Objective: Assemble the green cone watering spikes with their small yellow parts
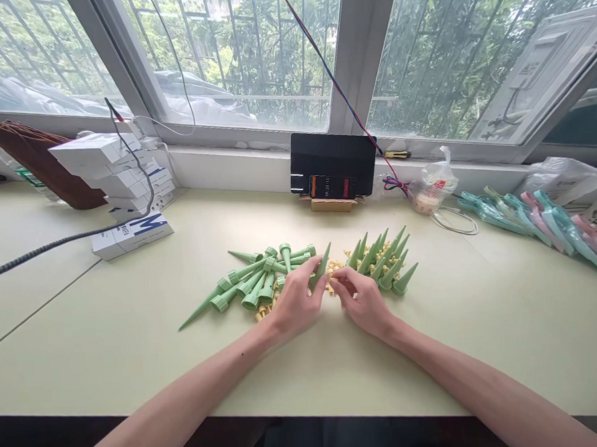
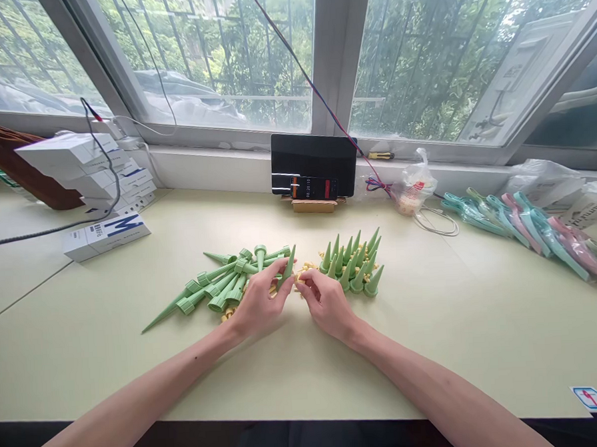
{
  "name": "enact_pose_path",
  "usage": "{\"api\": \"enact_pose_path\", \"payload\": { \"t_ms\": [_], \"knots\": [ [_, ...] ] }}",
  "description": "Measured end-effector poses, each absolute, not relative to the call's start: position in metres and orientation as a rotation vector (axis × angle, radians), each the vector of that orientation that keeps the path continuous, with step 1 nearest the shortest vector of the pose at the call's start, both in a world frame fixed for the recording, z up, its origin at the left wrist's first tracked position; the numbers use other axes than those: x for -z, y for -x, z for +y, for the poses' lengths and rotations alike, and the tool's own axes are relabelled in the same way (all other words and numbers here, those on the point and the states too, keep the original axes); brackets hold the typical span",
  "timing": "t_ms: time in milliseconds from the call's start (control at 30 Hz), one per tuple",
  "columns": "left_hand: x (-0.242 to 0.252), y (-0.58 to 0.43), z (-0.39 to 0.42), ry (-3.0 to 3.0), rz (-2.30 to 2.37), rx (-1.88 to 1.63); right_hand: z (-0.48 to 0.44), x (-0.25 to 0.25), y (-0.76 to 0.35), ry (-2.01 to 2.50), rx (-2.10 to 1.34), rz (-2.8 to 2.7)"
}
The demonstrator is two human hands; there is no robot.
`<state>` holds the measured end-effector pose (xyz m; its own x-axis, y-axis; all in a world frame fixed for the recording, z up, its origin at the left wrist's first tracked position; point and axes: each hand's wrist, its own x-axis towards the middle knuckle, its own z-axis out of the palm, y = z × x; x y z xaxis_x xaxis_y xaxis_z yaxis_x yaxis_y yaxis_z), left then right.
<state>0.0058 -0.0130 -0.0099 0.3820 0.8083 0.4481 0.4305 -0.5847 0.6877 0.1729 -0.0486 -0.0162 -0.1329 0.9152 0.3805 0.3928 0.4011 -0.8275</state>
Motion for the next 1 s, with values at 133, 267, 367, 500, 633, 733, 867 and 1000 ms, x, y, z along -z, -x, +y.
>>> {"api": "enact_pose_path", "payload": {
  "t_ms": [133,267,367,500,633,733,867,1000],
  "knots": [
    [0.0091,-0.0056,-0.0132,-2.189,1.068,-1.098,-0.0486,0.0164,-0.1730,1.158,-0.684,-1.720],
    [0.0099,-0.0056,-0.0129,-2.191,1.069,-1.098,-0.0487,0.0168,-0.1733,1.165,-0.685,-1.725],
    [0.0114,-0.0054,-0.0125,-2.195,1.061,-1.108,-0.0489,0.0164,-0.1737,1.168,-0.681,-1.734],
    [0.0123,-0.0053,-0.0128,-2.195,1.046,-1.119,-0.0488,0.0159,-0.1742,1.175,-0.674,-1.751],
    [0.0110,-0.0055,-0.0135,-2.177,1.028,-1.111,-0.0486,0.0161,-0.1744,1.183,-0.677,-1.760],
    [0.0099,-0.0054,-0.0137,-2.172,1.015,-1.102,-0.0485,0.0163,-0.1743,1.184,-0.674,-1.764],
    [0.0100,-0.0050,-0.0132,-2.180,1.010,-1.112,-0.0479,0.0167,-0.1742,1.174,-0.656,-1.774],
    [0.0110,-0.0049,-0.0126,-2.189,1.002,-1.117,-0.0464,0.0190,-0.1745,1.161,-0.617,-1.790]
  ]
}}
